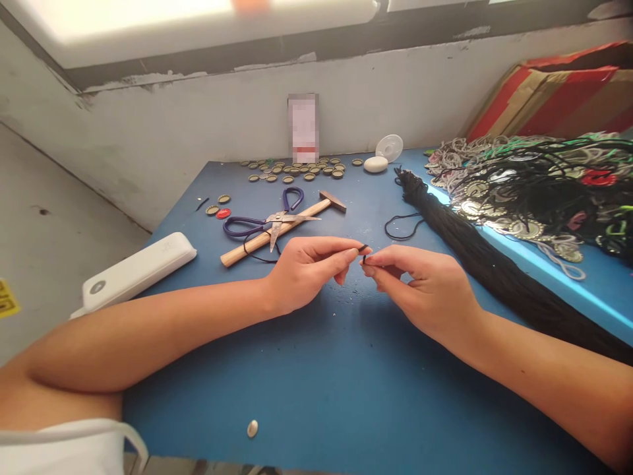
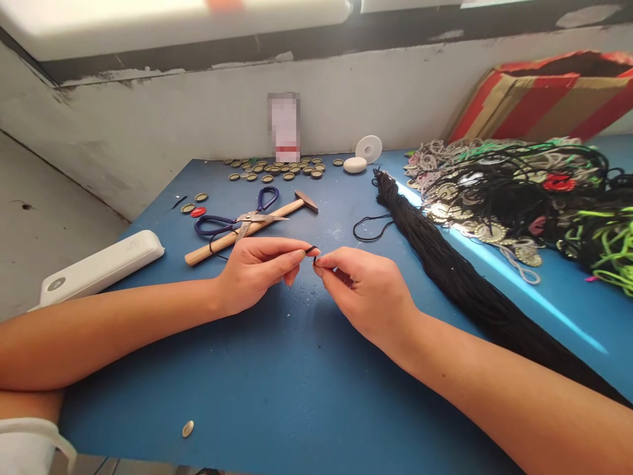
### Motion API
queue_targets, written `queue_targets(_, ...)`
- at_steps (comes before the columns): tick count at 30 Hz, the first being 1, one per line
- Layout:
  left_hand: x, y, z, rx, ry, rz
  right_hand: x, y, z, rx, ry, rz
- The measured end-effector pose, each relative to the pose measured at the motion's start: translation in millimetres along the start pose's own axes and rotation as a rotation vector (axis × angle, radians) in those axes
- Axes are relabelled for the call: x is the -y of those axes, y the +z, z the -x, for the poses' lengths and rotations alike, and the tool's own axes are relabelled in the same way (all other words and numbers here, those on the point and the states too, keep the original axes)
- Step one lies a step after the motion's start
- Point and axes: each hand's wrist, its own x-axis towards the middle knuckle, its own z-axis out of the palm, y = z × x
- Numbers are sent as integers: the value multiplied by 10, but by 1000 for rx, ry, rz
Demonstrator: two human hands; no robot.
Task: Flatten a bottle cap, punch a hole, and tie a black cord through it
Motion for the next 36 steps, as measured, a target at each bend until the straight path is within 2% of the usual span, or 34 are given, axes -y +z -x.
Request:
queue_targets(9,15,25,16,-48,71,-195,-28,3,-3,40,-69,11)
queue_targets(15,3,43,18,4,30,-300,14,3,-6,58,-49,-23)
queue_targets(19,-7,48,13,44,20,-384,45,-10,-12,32,19,-56)
queue_targets(27,-26,33,5,57,-39,-259,56,-42,-30,-29,132,-140)
queue_targets(36,-6,35,6,64,-7,-161,48,10,-53,15,164,-161)
